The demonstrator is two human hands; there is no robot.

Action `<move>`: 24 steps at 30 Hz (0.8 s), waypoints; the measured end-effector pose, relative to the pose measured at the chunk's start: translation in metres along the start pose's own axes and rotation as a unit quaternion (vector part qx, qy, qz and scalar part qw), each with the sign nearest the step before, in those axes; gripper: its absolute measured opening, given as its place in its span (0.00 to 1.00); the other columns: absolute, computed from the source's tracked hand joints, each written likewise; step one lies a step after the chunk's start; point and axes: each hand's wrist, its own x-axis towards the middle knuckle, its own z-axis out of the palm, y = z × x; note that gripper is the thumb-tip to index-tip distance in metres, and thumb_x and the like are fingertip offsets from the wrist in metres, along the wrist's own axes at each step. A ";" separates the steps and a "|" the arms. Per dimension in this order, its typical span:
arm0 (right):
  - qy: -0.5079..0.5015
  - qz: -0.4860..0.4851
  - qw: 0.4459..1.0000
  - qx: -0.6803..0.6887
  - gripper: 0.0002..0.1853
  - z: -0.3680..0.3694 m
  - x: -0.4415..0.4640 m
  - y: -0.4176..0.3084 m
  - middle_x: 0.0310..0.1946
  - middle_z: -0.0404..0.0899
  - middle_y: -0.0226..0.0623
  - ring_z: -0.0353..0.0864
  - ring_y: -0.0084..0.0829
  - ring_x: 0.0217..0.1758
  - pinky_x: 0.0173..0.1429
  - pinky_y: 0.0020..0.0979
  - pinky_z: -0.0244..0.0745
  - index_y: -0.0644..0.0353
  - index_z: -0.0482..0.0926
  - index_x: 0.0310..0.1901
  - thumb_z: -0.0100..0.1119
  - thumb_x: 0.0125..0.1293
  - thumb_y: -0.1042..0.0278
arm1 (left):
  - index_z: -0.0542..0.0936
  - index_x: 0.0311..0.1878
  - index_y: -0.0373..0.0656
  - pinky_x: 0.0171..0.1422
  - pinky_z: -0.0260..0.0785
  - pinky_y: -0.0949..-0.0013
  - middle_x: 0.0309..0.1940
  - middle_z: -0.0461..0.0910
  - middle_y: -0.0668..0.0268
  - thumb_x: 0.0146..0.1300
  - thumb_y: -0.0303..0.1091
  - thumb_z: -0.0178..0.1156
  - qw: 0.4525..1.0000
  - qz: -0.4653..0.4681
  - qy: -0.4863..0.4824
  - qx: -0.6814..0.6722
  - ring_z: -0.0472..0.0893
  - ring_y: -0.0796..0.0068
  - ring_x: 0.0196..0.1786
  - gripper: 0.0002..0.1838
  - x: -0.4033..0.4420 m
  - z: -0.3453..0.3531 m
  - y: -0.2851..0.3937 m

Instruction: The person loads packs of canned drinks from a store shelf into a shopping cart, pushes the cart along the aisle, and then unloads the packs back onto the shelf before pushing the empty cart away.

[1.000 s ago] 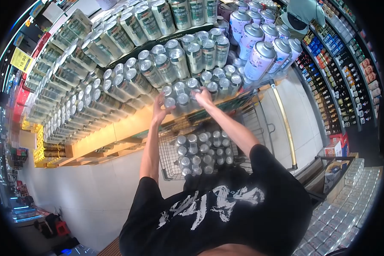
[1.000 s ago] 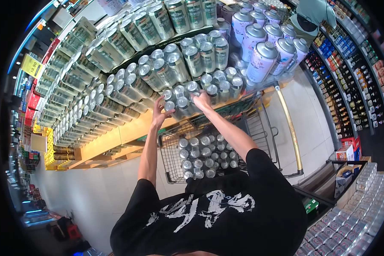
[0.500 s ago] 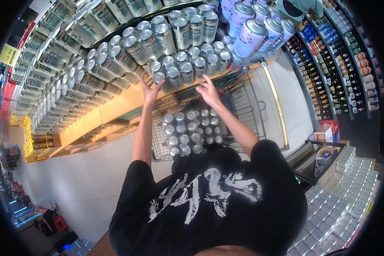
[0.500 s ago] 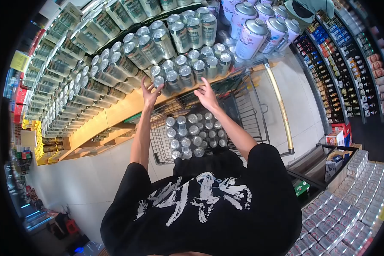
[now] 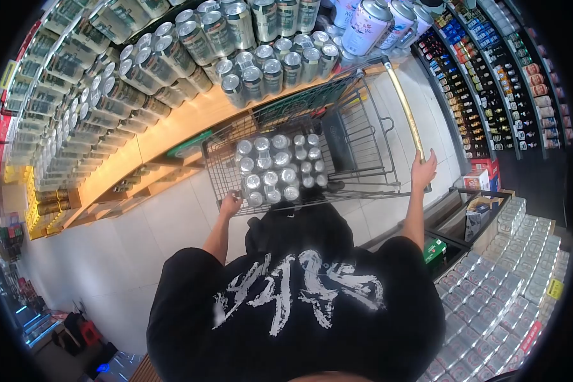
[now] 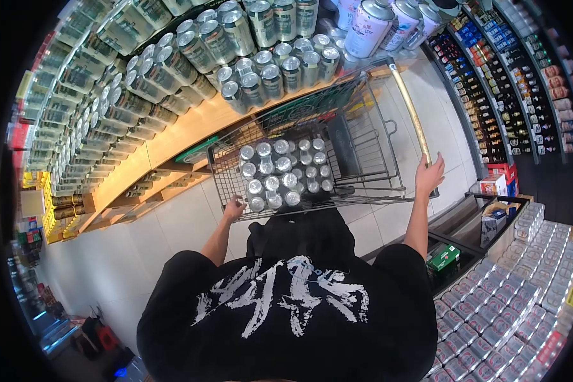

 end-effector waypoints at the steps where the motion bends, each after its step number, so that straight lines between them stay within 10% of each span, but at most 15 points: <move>1: -0.133 0.073 0.988 0.016 0.24 -0.006 0.005 0.004 0.37 0.82 0.45 0.81 0.46 0.47 0.55 0.47 0.71 0.56 0.77 0.54 0.57 0.65 0.47 | 0.75 0.58 0.43 0.59 0.70 0.61 0.44 0.81 0.53 0.66 0.39 0.55 0.994 -0.037 -0.086 0.049 0.79 0.61 0.52 0.19 -0.002 0.005 -0.008; 9: -0.422 0.081 0.900 0.074 0.23 0.026 0.034 0.054 0.31 0.83 0.48 0.83 0.45 0.39 0.44 0.43 0.74 0.61 0.81 0.39 0.60 0.60 0.46 | 0.74 0.64 0.51 0.76 0.37 0.39 0.64 0.71 0.55 0.70 0.59 0.32 0.965 -0.024 -0.157 0.208 0.64 0.52 0.71 0.32 -0.036 0.025 -0.005; 17: -0.369 -0.028 0.920 0.127 0.15 0.047 0.018 0.082 0.25 0.80 0.47 0.81 0.42 0.29 0.38 0.42 0.75 0.67 0.80 0.38 0.59 0.57 0.61 | 0.73 0.61 0.39 0.74 0.51 0.50 0.63 0.71 0.50 0.70 0.59 0.36 0.972 -0.038 -0.052 0.224 0.66 0.50 0.68 0.34 -0.047 0.038 -0.009; 24: -0.421 0.018 0.895 0.147 0.15 0.027 -0.005 0.081 0.27 0.81 0.47 0.82 0.42 0.29 0.36 0.41 0.75 0.66 0.79 0.39 0.60 0.58 0.62 | 0.69 0.66 0.43 0.76 0.41 0.41 0.69 0.64 0.57 0.71 0.59 0.34 0.970 -0.093 -0.014 0.223 0.59 0.57 0.73 0.33 -0.075 0.042 -0.013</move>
